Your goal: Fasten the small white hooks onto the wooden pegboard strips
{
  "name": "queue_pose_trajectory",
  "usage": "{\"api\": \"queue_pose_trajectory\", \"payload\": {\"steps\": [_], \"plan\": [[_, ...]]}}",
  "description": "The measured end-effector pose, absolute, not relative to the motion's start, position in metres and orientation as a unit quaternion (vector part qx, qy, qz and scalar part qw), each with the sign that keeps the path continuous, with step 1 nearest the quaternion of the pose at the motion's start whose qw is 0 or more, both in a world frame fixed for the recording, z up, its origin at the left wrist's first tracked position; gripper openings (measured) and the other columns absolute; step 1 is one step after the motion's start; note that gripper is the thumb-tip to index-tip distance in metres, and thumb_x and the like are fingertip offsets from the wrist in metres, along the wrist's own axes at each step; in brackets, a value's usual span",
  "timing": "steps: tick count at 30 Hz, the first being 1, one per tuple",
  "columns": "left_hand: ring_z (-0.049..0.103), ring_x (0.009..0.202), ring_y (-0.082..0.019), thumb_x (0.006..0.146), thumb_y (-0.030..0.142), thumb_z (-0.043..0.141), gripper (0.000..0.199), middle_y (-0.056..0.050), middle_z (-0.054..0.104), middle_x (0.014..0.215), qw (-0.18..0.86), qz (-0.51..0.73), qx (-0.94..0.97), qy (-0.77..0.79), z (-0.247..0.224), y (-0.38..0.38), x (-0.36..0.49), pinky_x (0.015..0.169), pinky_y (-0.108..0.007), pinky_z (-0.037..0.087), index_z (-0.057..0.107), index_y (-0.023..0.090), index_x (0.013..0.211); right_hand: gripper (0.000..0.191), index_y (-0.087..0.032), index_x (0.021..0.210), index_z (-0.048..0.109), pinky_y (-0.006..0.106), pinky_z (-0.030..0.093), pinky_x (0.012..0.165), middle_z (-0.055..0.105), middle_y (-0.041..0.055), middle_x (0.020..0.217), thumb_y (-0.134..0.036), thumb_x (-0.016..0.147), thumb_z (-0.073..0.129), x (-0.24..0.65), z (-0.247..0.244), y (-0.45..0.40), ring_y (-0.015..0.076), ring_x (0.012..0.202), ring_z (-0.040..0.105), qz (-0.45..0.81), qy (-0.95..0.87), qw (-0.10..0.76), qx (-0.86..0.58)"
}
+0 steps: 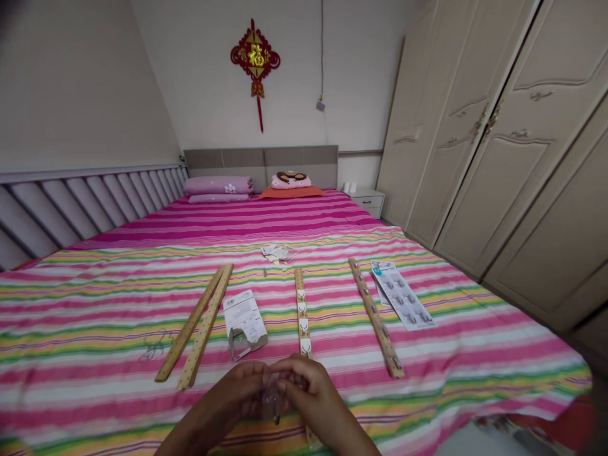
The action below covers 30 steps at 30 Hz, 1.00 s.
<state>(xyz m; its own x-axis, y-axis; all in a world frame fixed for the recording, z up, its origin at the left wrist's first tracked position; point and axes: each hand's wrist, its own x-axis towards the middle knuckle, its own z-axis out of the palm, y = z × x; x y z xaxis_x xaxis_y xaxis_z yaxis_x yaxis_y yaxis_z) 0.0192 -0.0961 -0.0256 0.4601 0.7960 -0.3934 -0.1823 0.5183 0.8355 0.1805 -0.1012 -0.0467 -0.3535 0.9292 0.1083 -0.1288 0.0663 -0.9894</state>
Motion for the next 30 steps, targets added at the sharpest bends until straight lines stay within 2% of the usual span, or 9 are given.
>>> {"api": "queue_pose_trajectory", "payload": {"steps": [6, 11, 14, 19, 24, 30], "plan": [[0.062, 0.057, -0.017, 0.060, 0.039, 0.073, 0.032, -0.005, 0.063, 0.061, 0.747, 0.342, 0.376, 0.428, -0.030, -0.092, 0.018, 0.059, -0.028, 0.044, 0.053, 0.014, 0.062, 0.014, -0.020, 0.081, 0.070, 0.022, 0.045, 0.049, 0.054, -0.0005, 0.070, -0.030, 0.072, 0.069, 0.180, -0.054, -0.098, 0.0106, 0.054, 0.053, 0.562, -0.564, 0.492, -0.352], [0.060, 0.055, -0.015, 0.060, 0.037, 0.072, 0.030, -0.003, 0.061, 0.058, 0.764, 0.339, 0.348, 0.425, -0.029, -0.092, 0.026, 0.061, -0.029, 0.046, 0.053, 0.014, 0.061, 0.010, -0.019, 0.075, 0.068, 0.021, 0.043, 0.047, 0.053, -0.0007, 0.070, -0.028, 0.075, 0.065, 0.184, -0.051, -0.096, 0.0098, 0.052, 0.052, 0.542, -0.600, 0.470, -0.354], [0.058, 0.053, -0.012, 0.062, 0.036, 0.071, 0.029, -0.003, 0.060, 0.057, 0.762, 0.352, 0.342, 0.423, -0.026, -0.090, 0.030, 0.058, -0.026, 0.046, 0.053, 0.014, 0.061, 0.011, -0.019, 0.076, 0.068, 0.022, 0.042, 0.048, 0.052, -0.0008, 0.071, -0.029, 0.075, 0.064, 0.187, -0.049, -0.091, 0.0101, 0.053, 0.052, 0.534, -0.596, 0.481, -0.358], [0.051, 0.048, -0.008, 0.058, 0.037, 0.075, 0.033, 0.003, 0.054, 0.053, 0.746, 0.392, 0.322, 0.431, -0.027, -0.081, 0.033, 0.052, -0.023, 0.044, 0.050, 0.016, 0.059, 0.010, -0.021, 0.075, 0.072, 0.026, 0.044, 0.061, 0.054, 0.0041, 0.084, -0.024, 0.076, 0.063, 0.191, -0.043, -0.080, 0.0173, 0.078, 0.055, 0.434, -0.641, 0.516, -0.367], [0.051, 0.047, -0.008, 0.055, 0.036, 0.076, 0.035, 0.004, 0.052, 0.051, 0.739, 0.399, 0.303, 0.451, -0.036, -0.073, 0.036, 0.051, -0.021, 0.040, 0.046, 0.017, 0.058, 0.015, -0.022, 0.078, 0.071, 0.027, 0.043, 0.064, 0.054, 0.0031, 0.078, -0.017, 0.080, 0.057, 0.194, -0.038, -0.077, 0.0174, 0.075, 0.056, 0.382, -0.689, 0.496, -0.365], [0.055, 0.051, -0.010, 0.059, 0.030, 0.073, 0.028, 0.001, 0.058, 0.054, 0.747, 0.394, 0.289, 0.451, -0.042, -0.070, 0.040, 0.054, -0.021, 0.041, 0.049, 0.015, 0.059, 0.023, -0.024, 0.088, 0.070, 0.028, 0.043, 0.065, 0.055, 0.0035, 0.077, -0.013, 0.083, 0.051, 0.196, -0.032, -0.080, 0.0185, 0.075, 0.055, 0.334, -0.732, 0.472, -0.360]]}}
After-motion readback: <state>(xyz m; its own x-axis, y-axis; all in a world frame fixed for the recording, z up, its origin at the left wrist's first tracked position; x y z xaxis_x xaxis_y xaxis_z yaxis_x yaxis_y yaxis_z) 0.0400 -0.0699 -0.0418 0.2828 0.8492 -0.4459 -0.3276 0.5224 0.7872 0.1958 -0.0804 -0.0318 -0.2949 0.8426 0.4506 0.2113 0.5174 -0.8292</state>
